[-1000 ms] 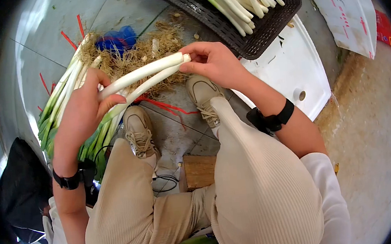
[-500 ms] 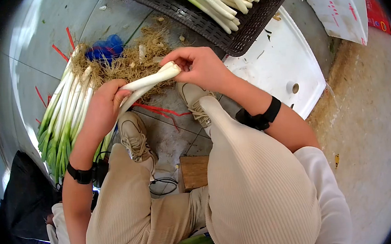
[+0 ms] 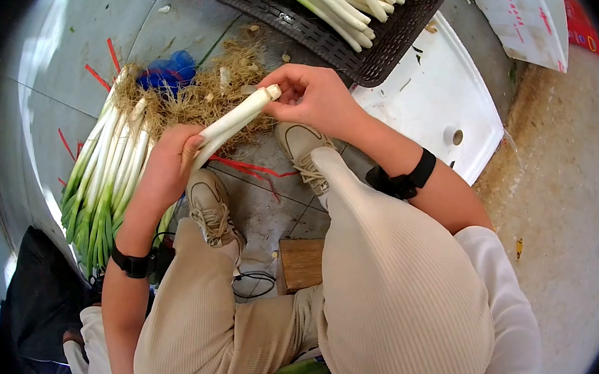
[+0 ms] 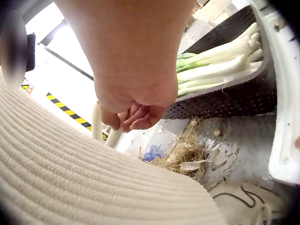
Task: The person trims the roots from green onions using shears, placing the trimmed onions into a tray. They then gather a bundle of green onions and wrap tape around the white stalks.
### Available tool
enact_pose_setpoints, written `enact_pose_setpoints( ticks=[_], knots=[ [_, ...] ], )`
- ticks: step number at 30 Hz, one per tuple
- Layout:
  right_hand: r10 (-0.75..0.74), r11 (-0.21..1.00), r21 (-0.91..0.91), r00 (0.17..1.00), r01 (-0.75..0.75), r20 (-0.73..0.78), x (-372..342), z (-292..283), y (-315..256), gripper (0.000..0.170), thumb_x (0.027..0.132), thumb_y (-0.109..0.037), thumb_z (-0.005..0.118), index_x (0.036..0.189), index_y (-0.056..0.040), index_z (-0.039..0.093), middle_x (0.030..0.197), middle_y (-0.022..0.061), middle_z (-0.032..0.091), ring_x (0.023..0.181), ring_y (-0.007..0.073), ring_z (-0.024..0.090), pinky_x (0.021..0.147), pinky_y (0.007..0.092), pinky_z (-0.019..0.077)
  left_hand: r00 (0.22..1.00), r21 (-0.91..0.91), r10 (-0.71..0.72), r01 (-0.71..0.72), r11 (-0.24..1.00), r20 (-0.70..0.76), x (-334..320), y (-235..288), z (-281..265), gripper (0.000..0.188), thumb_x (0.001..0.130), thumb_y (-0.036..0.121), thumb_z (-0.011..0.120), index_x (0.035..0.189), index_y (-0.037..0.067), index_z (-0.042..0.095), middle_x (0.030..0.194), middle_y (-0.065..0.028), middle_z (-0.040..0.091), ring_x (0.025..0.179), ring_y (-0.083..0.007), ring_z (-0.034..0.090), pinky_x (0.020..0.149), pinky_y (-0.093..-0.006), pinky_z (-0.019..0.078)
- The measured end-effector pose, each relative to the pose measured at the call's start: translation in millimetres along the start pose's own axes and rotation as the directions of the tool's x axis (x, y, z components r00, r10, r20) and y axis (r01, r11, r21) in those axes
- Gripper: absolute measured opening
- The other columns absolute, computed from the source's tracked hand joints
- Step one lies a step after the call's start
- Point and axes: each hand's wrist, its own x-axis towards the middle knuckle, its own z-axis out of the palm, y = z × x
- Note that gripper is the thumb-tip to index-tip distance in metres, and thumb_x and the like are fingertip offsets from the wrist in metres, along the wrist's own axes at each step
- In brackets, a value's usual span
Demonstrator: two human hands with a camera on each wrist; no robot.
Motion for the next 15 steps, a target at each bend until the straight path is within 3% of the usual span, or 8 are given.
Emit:
enact_pose_setpoints(
  ticks=[4, 6, 9, 10, 12, 15],
  knots=[
    [-0.008, 0.997, -0.074, 1.000, 0.010, 0.023, 0, -2, 4, 0.029, 0.083, -0.006, 0.077, 0.110, -0.0019, 0.069, 0.093, -0.0017, 0.067, 0.079, 0.0027, 0.057, 0.072, 0.0195, 0.0486, 0.997, -0.069, -0.071, 0.074, 0.995, 0.037, 1, 6, 4, 0.026, 0.101, 0.025, 0.054, 0.106, 0.002, 0.064, 0.094, -0.0184, 0.064, 0.088, -0.0379, 0.059, 0.078, -0.0433, 0.0473],
    [0.019, 0.999, -0.028, 0.999, -0.018, 0.032, -1, -2, 4, 0.028, 0.084, -0.007, 0.076, 0.110, -0.0008, 0.068, 0.094, -0.0005, 0.068, 0.079, 0.0031, 0.058, 0.072, 0.0195, 0.0490, 0.965, -0.204, -0.250, 0.261, 0.944, 0.079, 1, 11, 2, 0.024, 0.102, 0.019, 0.054, 0.114, 0.000, 0.062, 0.099, -0.0153, 0.064, 0.087, -0.0294, 0.062, 0.081, -0.0366, 0.0486],
    [0.046, 0.998, 0.043, 0.998, -0.047, 0.032, 0, 0, -1, 0.027, 0.085, -0.007, 0.076, 0.110, -0.0002, 0.066, 0.093, -0.0004, 0.067, 0.079, 0.0034, 0.059, 0.071, 0.0194, 0.0490, 0.959, -0.252, -0.260, 0.280, 0.926, 0.110, -2, 7, 2, 0.028, 0.099, 0.018, 0.060, 0.121, 0.001, 0.060, 0.101, -0.0141, 0.065, 0.088, -0.0266, 0.062, 0.082, -0.0355, 0.0483],
    [0.046, 0.998, 0.044, 0.998, -0.048, 0.032, 0, 0, -1, 0.027, 0.085, -0.007, 0.076, 0.110, -0.0002, 0.066, 0.093, -0.0004, 0.067, 0.079, 0.0034, 0.059, 0.071, 0.0194, 0.0490, 0.959, -0.252, -0.260, 0.280, 0.926, 0.111, -2, 5, 1, 0.028, 0.099, 0.018, 0.060, 0.121, 0.001, 0.060, 0.101, -0.0141, 0.065, 0.088, -0.0266, 0.062, 0.082, -0.0355, 0.0483],
    [0.052, 0.997, 0.057, 0.997, -0.055, 0.053, 1, -1, 1, 0.027, 0.086, -0.006, 0.075, 0.111, -0.0004, 0.066, 0.093, -0.0006, 0.067, 0.079, 0.0034, 0.059, 0.071, 0.0196, 0.0492, 0.990, -0.226, -0.113, 0.130, 0.965, 0.089, -2, 2, 0, 0.040, 0.095, 0.027, 0.066, 0.126, 0.004, 0.059, 0.101, -0.0161, 0.066, 0.086, -0.0324, 0.063, 0.076, -0.0385, 0.0492],
    [0.014, 0.996, 0.090, 0.999, -0.018, 0.042, 1, 1, 1, 0.026, 0.086, -0.004, 0.074, 0.110, -0.0006, 0.063, 0.093, -0.0003, 0.067, 0.079, 0.0036, 0.060, 0.071, 0.0199, 0.0489, 0.990, -0.111, -0.074, 0.087, 0.990, 0.119, -3, 13, -4, 0.045, 0.092, 0.029, 0.069, 0.128, 0.004, 0.059, 0.103, -0.0164, 0.066, 0.089, -0.0330, 0.063, 0.079, -0.0392, 0.0498]
  ],
)
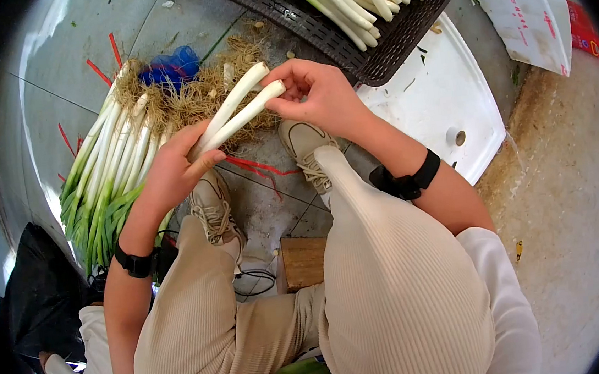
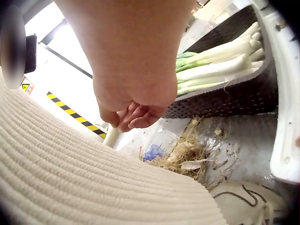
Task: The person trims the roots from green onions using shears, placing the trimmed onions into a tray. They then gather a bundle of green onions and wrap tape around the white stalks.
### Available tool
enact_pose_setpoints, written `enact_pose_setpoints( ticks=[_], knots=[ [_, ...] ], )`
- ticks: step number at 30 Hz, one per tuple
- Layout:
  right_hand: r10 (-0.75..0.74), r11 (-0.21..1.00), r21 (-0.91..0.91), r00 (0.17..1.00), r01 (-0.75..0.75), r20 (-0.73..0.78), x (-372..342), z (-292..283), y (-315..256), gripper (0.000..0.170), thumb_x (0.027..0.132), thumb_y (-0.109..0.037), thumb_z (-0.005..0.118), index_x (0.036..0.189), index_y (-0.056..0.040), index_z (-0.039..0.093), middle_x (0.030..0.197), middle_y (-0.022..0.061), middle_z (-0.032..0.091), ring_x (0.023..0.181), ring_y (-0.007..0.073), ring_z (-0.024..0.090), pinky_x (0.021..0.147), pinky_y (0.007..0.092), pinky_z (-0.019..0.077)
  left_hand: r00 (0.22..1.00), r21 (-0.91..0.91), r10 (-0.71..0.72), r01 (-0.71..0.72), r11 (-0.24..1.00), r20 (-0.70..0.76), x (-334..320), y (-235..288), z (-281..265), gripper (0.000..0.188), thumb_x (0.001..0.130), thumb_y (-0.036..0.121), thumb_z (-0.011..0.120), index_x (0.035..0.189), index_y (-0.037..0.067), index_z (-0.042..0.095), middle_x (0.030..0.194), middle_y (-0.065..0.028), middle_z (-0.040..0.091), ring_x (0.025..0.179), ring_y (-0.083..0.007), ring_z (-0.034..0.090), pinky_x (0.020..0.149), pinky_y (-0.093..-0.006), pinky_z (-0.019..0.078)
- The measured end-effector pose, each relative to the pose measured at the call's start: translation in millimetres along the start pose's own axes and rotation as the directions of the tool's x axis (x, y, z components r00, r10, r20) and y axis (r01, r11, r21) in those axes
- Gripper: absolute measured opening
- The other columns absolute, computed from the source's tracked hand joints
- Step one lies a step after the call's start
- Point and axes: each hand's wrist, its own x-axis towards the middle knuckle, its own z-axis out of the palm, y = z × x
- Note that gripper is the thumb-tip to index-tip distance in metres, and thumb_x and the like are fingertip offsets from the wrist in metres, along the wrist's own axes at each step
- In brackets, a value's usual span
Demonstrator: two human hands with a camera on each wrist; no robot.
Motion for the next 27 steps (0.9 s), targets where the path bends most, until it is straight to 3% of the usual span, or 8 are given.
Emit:
enact_pose_setpoints(
  ticks=[7, 9, 13, 15, 19, 21, 22, 27],
  knots=[
    [-0.072, 0.995, 0.072, 0.996, 0.075, -0.044, 1, 1, -2, 0.038, 0.084, -0.001, 0.075, 0.114, -0.0048, 0.052, 0.089, 0.0009, 0.067, 0.076, 0.0044, 0.058, 0.068, 0.0209, 0.0467, 0.996, -0.011, -0.060, 0.061, 0.998, 0.062, 2, 2, 3, 0.044, 0.090, 0.031, 0.071, 0.124, 0.004, 0.061, 0.106, -0.0178, 0.067, 0.093, -0.0367, 0.065, 0.080, -0.0416, 0.0508],
    [-0.102, 0.995, 0.002, 0.994, 0.102, -0.036, 2, 0, -1, 0.041, 0.084, -0.002, 0.077, 0.116, -0.0053, 0.051, 0.087, 0.0009, 0.067, 0.074, 0.0048, 0.057, 0.067, 0.0199, 0.0451, 0.986, -0.044, -0.140, 0.144, 0.989, 0.095, 1, 8, 1, 0.041, 0.090, 0.025, 0.072, 0.123, 0.003, 0.061, 0.095, -0.0161, 0.066, 0.084, -0.0281, 0.062, 0.077, -0.0362, 0.0494],
    [-0.061, 0.988, -0.145, 0.996, 0.051, -0.063, 2, -3, -6, 0.051, 0.082, -0.007, 0.081, 0.123, -0.0059, 0.051, 0.093, 0.0020, 0.068, 0.079, 0.0051, 0.058, 0.069, 0.0200, 0.0454, 0.988, -0.039, -0.127, 0.130, 0.991, 0.083, 1, 4, 3, 0.040, 0.090, 0.026, 0.072, 0.122, 0.004, 0.062, 0.093, -0.0161, 0.066, 0.081, -0.0289, 0.062, 0.075, -0.0363, 0.0500],
    [-0.174, 0.943, -0.301, 0.982, 0.144, -0.077, 3, -4, -9, 0.063, 0.079, -0.013, 0.084, 0.133, -0.0082, 0.051, 0.101, 0.0028, 0.067, 0.087, 0.0065, 0.060, 0.073, 0.0207, 0.0465, 0.995, -0.009, -0.084, 0.084, 0.996, 0.054, 0, 2, 5, 0.040, 0.089, 0.027, 0.073, 0.122, 0.005, 0.062, 0.094, -0.0166, 0.067, 0.080, -0.0304, 0.062, 0.075, -0.0364, 0.0506],
    [-0.161, 0.939, -0.299, 0.986, 0.169, 0.053, 5, -8, -11, 0.063, 0.079, -0.017, 0.085, 0.134, -0.0102, 0.056, 0.107, 0.0030, 0.067, 0.095, 0.0077, 0.060, 0.079, 0.0225, 0.0482, 0.990, 0.022, -0.120, 0.119, 0.993, 0.078, 1, 9, 5, 0.041, 0.088, 0.029, 0.074, 0.122, 0.006, 0.063, 0.095, -0.0175, 0.067, 0.081, -0.0317, 0.063, 0.076, -0.0364, 0.0513],
    [0.092, 0.987, -0.146, 0.983, -0.069, 0.157, 5, -7, -13, 0.049, 0.082, -0.014, 0.082, 0.126, -0.0067, 0.063, 0.108, 0.0029, 0.067, 0.096, 0.0086, 0.061, 0.084, 0.0241, 0.0507, 0.996, -0.014, -0.065, 0.066, 0.998, 0.064, -1, 13, 6, 0.043, 0.087, 0.030, 0.076, 0.121, 0.007, 0.064, 0.094, -0.0181, 0.067, 0.080, -0.0318, 0.064, 0.075, -0.0363, 0.0516],
    [0.136, 0.990, -0.056, 0.975, -0.128, 0.173, 6, -5, -12, 0.042, 0.083, -0.009, 0.080, 0.122, -0.0043, 0.064, 0.109, 0.0036, 0.067, 0.096, 0.0088, 0.063, 0.086, 0.0256, 0.0529, 0.996, -0.014, -0.070, 0.071, 0.997, 0.061, -2, 12, 7, 0.043, 0.087, 0.030, 0.076, 0.121, 0.007, 0.064, 0.094, -0.0181, 0.067, 0.080, -0.0318, 0.064, 0.075, -0.0363, 0.0516],
    [0.104, 0.992, 0.052, 0.982, -0.113, 0.155, 7, -4, -15, 0.040, 0.082, -0.004, 0.079, 0.120, -0.0039, 0.065, 0.107, 0.0038, 0.068, 0.094, 0.0091, 0.064, 0.084, 0.0245, 0.0540, 0.998, 0.050, -0.041, 0.038, 0.998, 0.057, -4, 4, 3, 0.054, 0.080, 0.028, 0.081, 0.125, 0.006, 0.060, 0.107, -0.0159, 0.068, 0.094, -0.0327, 0.066, 0.081, -0.0378, 0.0522]
  ],
)
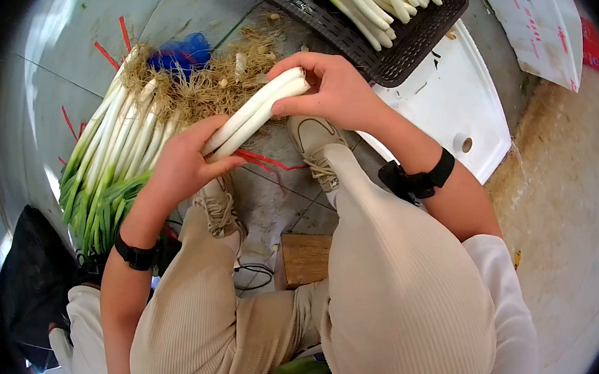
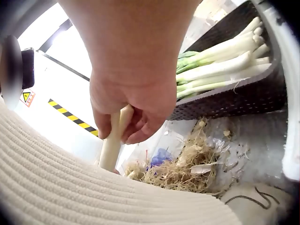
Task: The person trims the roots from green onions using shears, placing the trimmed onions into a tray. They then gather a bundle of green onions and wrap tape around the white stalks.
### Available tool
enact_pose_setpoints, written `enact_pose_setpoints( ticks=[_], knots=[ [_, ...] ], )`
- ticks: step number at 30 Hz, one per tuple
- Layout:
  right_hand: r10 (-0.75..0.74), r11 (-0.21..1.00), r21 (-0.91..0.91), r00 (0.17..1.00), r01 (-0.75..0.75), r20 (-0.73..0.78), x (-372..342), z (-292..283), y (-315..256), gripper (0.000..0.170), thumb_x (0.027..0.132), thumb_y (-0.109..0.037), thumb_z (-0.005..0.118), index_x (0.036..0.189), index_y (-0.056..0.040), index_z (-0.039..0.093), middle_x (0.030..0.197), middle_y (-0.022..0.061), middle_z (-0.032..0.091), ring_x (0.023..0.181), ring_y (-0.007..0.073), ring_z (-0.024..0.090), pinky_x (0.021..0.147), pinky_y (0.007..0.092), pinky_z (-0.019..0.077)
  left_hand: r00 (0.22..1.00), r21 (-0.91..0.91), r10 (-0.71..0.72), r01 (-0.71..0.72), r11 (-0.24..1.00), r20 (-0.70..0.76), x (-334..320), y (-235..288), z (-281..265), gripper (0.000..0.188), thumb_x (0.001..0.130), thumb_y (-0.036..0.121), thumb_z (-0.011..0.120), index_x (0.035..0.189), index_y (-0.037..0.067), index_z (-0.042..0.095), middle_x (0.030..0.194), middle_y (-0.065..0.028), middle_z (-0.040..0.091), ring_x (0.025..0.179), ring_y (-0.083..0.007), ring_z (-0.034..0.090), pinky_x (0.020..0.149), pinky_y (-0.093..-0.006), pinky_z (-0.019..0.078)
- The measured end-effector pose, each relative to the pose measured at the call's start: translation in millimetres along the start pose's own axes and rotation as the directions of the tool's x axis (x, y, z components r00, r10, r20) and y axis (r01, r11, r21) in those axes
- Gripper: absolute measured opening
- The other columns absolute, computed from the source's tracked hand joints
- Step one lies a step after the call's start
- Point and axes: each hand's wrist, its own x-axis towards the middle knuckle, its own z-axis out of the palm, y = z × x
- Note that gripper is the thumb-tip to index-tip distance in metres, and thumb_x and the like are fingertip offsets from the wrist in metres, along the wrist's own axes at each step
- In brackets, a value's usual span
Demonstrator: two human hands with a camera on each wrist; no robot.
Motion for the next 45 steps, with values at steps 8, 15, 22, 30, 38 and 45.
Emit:
enact_pose_setpoints(
  ticks=[8, 15, 22, 30, 38, 45],
  knots=[
    [-0.039, 0.999, 0.033, 0.998, 0.040, -0.047, 0, -7, 4, 0.040, 0.081, -0.004, 0.080, 0.118, -0.0043, 0.065, 0.104, 0.0023, 0.067, 0.090, 0.0072, 0.063, 0.078, 0.0219, 0.0530, 0.990, 0.377, 0.066, -0.014, 0.926, -0.127, -29, -43, 8, 0.059, 0.070, 0.015, 0.081, 0.123, 0.010, 0.057, 0.106, -0.0136, 0.064, 0.097, -0.0343, 0.063, 0.082, -0.0418, 0.0513],
    [-0.028, 0.999, 0.028, 0.999, 0.029, -0.044, 3, -11, 8, 0.037, 0.082, -0.006, 0.080, 0.116, -0.0050, 0.065, 0.104, 0.0013, 0.066, 0.089, 0.0059, 0.062, 0.076, 0.0208, 0.0521, 1.000, 0.428, -0.015, 0.022, 0.904, -0.021, -38, -56, -1, 0.057, 0.070, 0.010, 0.079, 0.122, 0.013, 0.057, 0.098, -0.0109, 0.067, 0.089, -0.0318, 0.066, 0.073, -0.0429, 0.0520],
    [-0.027, 0.818, -0.563, 0.986, 0.115, 0.163, 7, -30, -5, 0.038, 0.079, -0.022, 0.082, 0.109, -0.0072, 0.065, 0.103, 0.0044, 0.066, 0.095, 0.0181, 0.062, 0.086, 0.0320, 0.0478, 1.000, 0.509, 0.006, -0.011, 0.861, 0.011, -31, -21, -37, 0.047, 0.074, 0.011, 0.073, 0.119, 0.015, 0.058, 0.083, -0.0087, 0.065, 0.079, -0.0320, 0.066, 0.067, -0.0429, 0.0509],
    [-0.132, 0.572, -0.705, 0.895, 0.420, 0.426, 46, 37, -52, 0.055, 0.077, -0.040, 0.080, 0.116, -0.0047, 0.064, 0.099, 0.0144, 0.070, 0.092, 0.0282, 0.067, 0.082, 0.0376, 0.0508, 0.958, 0.741, 0.287, -0.209, 0.638, 0.023, 12, 6, -65, 0.011, 0.083, 0.014, 0.062, 0.093, 0.014, 0.059, 0.069, -0.0044, 0.061, 0.063, -0.0260, 0.065, 0.055, -0.0393, 0.0481],
    [0.232, 0.862, -0.506, 0.866, 0.028, 0.443, 89, 42, -59, 0.042, 0.084, -0.037, 0.077, 0.096, -0.0002, 0.063, 0.075, 0.0090, 0.067, 0.063, 0.0163, 0.065, 0.062, 0.0313, 0.0535, 0.905, 0.846, 0.417, -0.289, 0.449, 0.088, 46, -3, -93, 0.014, 0.080, 0.016, 0.061, 0.094, 0.013, 0.058, 0.079, -0.0024, 0.056, 0.084, -0.0233, 0.062, 0.076, -0.0383, 0.0481],
    [0.112, 0.973, -0.232, 0.907, -0.016, 0.406, 105, 44, -70, 0.034, 0.088, -0.034, 0.074, 0.094, -0.0024, 0.064, 0.077, 0.0024, 0.064, 0.065, 0.0114, 0.061, 0.063, 0.0279, 0.0511, 0.707, 0.601, 0.545, -0.210, 0.771, -0.451, 12, 11, -103, 0.033, 0.090, 0.016, 0.064, 0.121, 0.008, 0.061, 0.109, -0.0103, 0.064, 0.105, -0.0262, 0.061, 0.091, -0.0362, 0.0483]
  ],
)
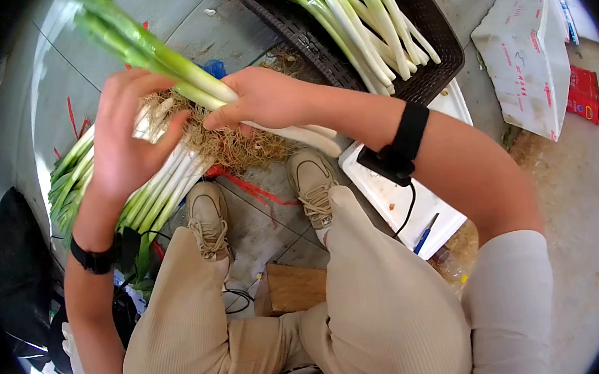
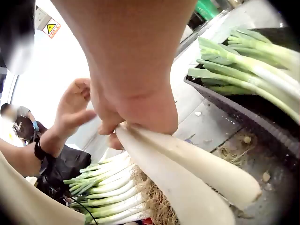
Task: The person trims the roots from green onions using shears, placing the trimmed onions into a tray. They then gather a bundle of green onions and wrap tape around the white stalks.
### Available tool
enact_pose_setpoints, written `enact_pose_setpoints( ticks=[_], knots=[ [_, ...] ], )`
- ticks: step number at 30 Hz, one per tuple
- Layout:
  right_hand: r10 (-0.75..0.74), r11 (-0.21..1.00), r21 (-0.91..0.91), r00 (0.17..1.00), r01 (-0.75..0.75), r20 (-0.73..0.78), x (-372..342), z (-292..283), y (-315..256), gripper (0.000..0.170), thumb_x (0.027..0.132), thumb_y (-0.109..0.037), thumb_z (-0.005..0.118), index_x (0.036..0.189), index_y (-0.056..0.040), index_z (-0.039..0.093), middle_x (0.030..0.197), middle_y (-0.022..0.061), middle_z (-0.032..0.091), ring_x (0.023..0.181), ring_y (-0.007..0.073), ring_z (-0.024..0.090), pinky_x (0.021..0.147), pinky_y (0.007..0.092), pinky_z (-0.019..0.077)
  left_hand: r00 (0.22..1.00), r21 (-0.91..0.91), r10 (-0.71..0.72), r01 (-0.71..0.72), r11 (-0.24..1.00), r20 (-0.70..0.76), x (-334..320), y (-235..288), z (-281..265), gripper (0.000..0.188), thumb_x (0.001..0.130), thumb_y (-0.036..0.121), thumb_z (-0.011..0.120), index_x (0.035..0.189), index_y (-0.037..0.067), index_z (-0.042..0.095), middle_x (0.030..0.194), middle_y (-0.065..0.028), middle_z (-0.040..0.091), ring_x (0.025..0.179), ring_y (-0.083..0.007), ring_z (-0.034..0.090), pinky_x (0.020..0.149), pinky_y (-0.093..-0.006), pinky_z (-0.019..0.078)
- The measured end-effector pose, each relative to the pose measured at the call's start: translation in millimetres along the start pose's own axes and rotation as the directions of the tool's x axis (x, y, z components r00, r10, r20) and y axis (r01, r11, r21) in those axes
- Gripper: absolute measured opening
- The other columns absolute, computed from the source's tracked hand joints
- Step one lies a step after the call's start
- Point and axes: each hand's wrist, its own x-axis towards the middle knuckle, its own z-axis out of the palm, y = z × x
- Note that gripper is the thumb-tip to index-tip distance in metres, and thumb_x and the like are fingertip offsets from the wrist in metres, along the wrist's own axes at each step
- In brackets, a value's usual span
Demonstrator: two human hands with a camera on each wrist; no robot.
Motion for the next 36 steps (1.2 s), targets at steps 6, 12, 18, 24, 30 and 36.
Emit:
enact_pose_setpoints(
  ticks=[6, 12, 18, 24, 30, 36],
  knots=[
    [-0.002, 0.982, 0.189, 0.998, 0.015, -0.070, 16, 28, -9, 0.026, 0.092, -0.028, 0.072, 0.101, -0.0047, 0.065, 0.083, 0.0005, 0.065, 0.066, 0.0086, 0.059, 0.064, 0.0246, 0.0500, 0.604, -0.668, -0.586, 0.731, 0.139, 0.539, -35, -8, 36, 0.063, 0.096, 0.044, 0.064, 0.127, -0.010, 0.051, 0.116, -0.0180, 0.065, 0.111, -0.0200, 0.060, 0.080, -0.0312, 0.0533],
    [-0.111, 0.943, 0.304, 0.990, 0.134, -0.092, 26, 56, -9, 0.024, 0.095, -0.028, 0.068, 0.099, -0.0051, 0.063, 0.084, 0.0013, 0.064, 0.070, 0.0097, 0.061, 0.069, 0.0267, 0.0501, 0.582, -0.813, -0.634, 0.567, -0.134, 0.510, -4, 3, 43, 0.064, 0.102, 0.040, 0.056, 0.141, -0.005, 0.033, 0.117, -0.0183, 0.063, 0.100, -0.0255, 0.067, 0.077, -0.0345, 0.0587],
    [-0.096, 0.967, 0.225, 0.990, 0.117, -0.104, 24, 55, 3, 0.028, 0.095, -0.030, 0.068, 0.103, -0.0033, 0.065, 0.085, 0.0026, 0.065, 0.077, 0.0127, 0.063, 0.072, 0.0293, 0.0504, 0.613, -0.812, -0.598, 0.572, -0.115, 0.516, -2, -7, 58, 0.037, 0.099, 0.033, 0.063, 0.110, 0.000, 0.051, 0.099, -0.0129, 0.067, 0.090, -0.0185, 0.068, 0.063, -0.0311, 0.0591],
    [-0.018, 0.974, -0.226, 0.987, -0.019, -0.157, -2, 13, 2, 0.057, 0.093, -0.053, 0.062, 0.113, -0.0002, 0.072, 0.098, 0.0081, 0.070, 0.086, 0.0159, 0.062, 0.081, 0.0309, 0.0491, 0.739, -0.836, -0.462, 0.548, -0.009, 0.490, 1, -10, 67, 0.028, 0.102, 0.026, 0.060, 0.112, 0.000, 0.052, 0.096, -0.0090, 0.066, 0.091, -0.0169, 0.068, 0.081, -0.0297, 0.0554],
    [-0.027, 0.994, -0.104, 0.914, -0.017, -0.405, -11, -16, 12, 0.083, 0.074, -0.077, 0.066, 0.095, 0.0027, 0.074, 0.076, 0.0106, 0.066, 0.073, 0.0183, 0.063, 0.066, 0.0314, 0.0498, 0.767, -0.794, -0.328, 0.603, 0.074, 0.552, 23, -17, 62, 0.029, 0.102, 0.024, 0.059, 0.118, 0.000, 0.055, 0.103, -0.0087, 0.065, 0.093, -0.0151, 0.066, 0.082, -0.0318, 0.0581],
    [-0.258, 0.966, -0.158, 0.767, 0.204, -0.587, -8, -23, 19, 0.093, 0.077, -0.070, 0.070, 0.125, 0.0073, 0.058, 0.115, 0.0192, 0.066, 0.106, 0.0244, 0.064, 0.094, 0.0377, 0.0492, 0.779, -0.762, -0.238, 0.622, 0.179, 0.580, 45, -17, 50, 0.031, 0.102, 0.027, 0.058, 0.119, 0.001, 0.054, 0.097, -0.0070, 0.064, 0.088, -0.0159, 0.067, 0.080, -0.0307, 0.0581]
  ],
)
